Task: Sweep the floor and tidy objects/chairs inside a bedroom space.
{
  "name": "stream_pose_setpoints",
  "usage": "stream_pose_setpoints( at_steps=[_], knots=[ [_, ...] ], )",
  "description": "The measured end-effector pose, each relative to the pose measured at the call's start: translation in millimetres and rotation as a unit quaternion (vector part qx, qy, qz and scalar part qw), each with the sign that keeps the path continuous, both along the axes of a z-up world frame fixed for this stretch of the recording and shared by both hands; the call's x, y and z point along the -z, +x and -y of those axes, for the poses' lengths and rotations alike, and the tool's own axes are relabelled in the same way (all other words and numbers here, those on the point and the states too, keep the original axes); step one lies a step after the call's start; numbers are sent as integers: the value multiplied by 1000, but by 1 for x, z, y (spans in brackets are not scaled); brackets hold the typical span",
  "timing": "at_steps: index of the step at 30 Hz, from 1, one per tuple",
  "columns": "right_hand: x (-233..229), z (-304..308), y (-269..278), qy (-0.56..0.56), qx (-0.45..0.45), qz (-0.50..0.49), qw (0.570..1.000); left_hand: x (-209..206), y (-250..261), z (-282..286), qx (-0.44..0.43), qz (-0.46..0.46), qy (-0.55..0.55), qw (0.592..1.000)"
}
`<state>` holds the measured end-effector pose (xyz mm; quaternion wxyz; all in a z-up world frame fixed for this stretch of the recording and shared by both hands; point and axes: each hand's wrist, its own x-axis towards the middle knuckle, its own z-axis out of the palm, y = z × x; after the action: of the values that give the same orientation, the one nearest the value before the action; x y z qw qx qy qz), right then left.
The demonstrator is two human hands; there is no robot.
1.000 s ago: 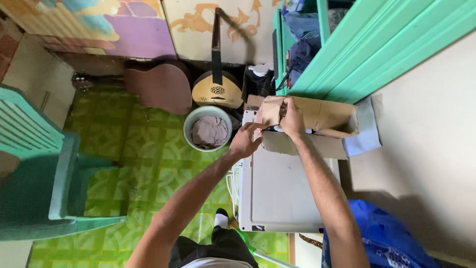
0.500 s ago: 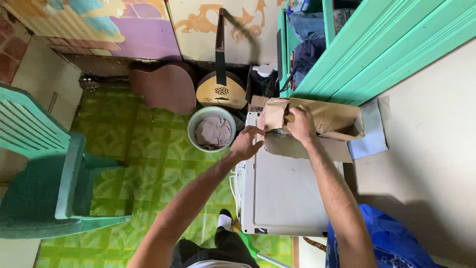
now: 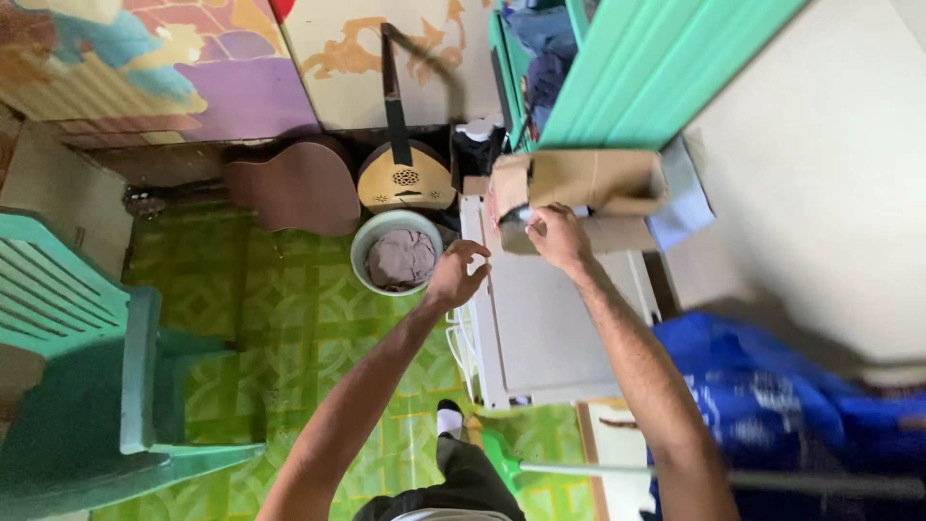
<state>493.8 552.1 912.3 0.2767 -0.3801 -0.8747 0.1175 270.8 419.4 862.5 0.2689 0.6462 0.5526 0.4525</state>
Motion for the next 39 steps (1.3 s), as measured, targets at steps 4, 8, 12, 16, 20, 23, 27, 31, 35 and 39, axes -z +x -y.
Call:
stream_pose_setpoints(
  at_steps=[4,8,12,16,20,23,27,31,35,39],
  knots=[
    [-5,68,10,19,26,1,999,-4,1,53,28,-18,64,997],
    [-20,156,17,15,59,23,998,-9,4,121,27,20,11,999],
    [-34,252,25,1,96,75,993,7,17,181,45,27,17,998],
    [-46,329,55,-3,119,158,980,4,45,228,45,1,5,999],
    [-30,374,113,-2,144,228,963,3,72,259,93,-18,-17,995],
    [-32,402,158,-1,171,242,955,-3,92,275,110,-18,-18,994],
    [-57,429,196,9,240,300,923,-9,119,286,131,-17,-24,991],
    [-67,445,233,0,281,316,906,-15,157,290,160,-24,-45,986],
    [-50,438,285,9,317,214,924,-16,194,293,162,-12,-44,986],
    [-19,412,328,19,343,60,937,-16,223,294,155,-23,-23,987]
  ],
)
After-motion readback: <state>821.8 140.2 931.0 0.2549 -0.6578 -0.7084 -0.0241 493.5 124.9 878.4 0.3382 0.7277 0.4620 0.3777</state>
